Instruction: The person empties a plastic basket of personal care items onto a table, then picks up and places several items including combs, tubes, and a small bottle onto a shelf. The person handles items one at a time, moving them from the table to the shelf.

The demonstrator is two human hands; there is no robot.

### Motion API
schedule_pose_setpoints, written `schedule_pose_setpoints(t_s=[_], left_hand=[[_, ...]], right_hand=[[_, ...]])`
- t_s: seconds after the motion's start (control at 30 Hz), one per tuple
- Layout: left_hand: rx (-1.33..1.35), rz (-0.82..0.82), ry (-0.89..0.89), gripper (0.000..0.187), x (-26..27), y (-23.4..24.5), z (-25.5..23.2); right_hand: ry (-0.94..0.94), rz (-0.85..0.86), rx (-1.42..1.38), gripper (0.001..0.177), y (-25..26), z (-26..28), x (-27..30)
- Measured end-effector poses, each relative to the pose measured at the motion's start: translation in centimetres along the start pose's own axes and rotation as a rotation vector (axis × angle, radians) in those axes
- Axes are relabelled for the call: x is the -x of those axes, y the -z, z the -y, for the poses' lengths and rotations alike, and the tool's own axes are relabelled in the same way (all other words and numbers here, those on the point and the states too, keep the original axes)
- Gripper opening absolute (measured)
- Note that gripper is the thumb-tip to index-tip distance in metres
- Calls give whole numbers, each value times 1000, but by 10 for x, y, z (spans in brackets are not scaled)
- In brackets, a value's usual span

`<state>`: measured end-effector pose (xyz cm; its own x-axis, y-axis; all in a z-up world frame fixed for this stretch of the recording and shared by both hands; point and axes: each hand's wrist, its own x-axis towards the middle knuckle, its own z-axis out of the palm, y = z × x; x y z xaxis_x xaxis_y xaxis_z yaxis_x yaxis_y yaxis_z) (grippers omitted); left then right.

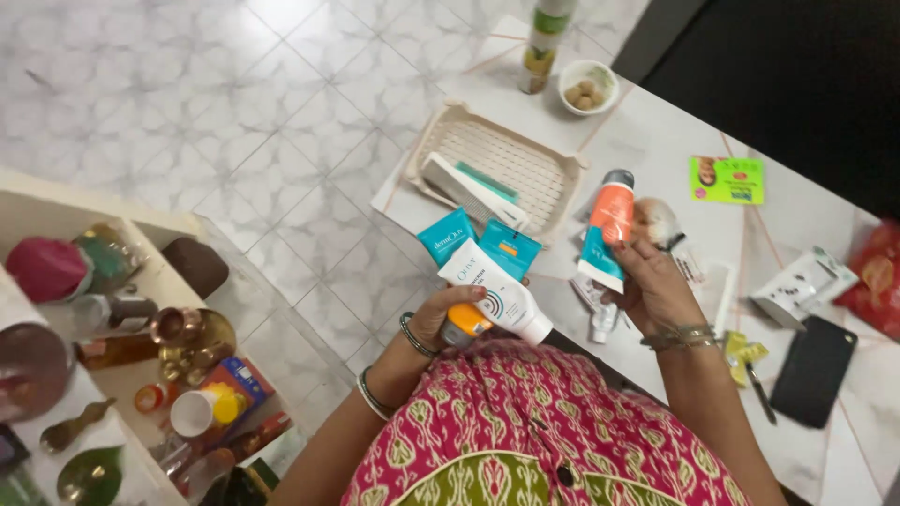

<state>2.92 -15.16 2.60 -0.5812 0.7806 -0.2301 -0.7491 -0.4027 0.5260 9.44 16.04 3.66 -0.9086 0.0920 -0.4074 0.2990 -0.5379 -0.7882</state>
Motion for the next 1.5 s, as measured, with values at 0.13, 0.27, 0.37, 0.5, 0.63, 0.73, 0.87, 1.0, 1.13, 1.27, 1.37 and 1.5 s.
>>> schedule_pose_setpoints(t_s=[0.13, 0.27, 0.37, 0.5, 0.63, 0.73, 0.87, 1.0, 1.13, 1.27, 1.37, 1.5], left_hand=[[76, -24, -153, 45, 48, 38, -5], [21, -212, -196, 38, 89, 74, 0], [-6, -159, -230, 40, 117, 66, -13], [-17, -176, -300, 42, 138, 52, -22], [-59, -237, -347, 45, 147, 45, -21], [-99, -271, -328, 46, 146, 51, -16], [-177, -244, -265, 47, 131, 41, -17], [-182, -194, -206, 48, 118, 35, -11], [-168, -134, -85, 43, 121, 46, 0], [-342, 81, -26, 66, 136, 36, -29], [-480, 168, -35, 69, 138, 46, -26], [-413, 70, -56, 63, 133, 48, -14]], right_hand=[[40, 205, 134, 43, -56, -14, 17], [51, 422, 108, 43, -80, -38, 11], [-6, 467, 152, 43, -113, -53, 0], [-65, 468, 195, 53, -163, -63, 2], [20, 343, 412, 78, -181, -67, 5], [17, 262, 432, 63, -180, -72, 10], [-147, 259, 396, 33, -185, -61, 28], [-137, 247, 643, 27, -161, -80, 36], [-86, 208, 625, 22, -124, -85, 44], [-149, -52, 438, 18, -104, -76, 62], [-68, -132, 388, 17, -103, -74, 81], [35, -168, 298, 17, -99, -79, 88]])
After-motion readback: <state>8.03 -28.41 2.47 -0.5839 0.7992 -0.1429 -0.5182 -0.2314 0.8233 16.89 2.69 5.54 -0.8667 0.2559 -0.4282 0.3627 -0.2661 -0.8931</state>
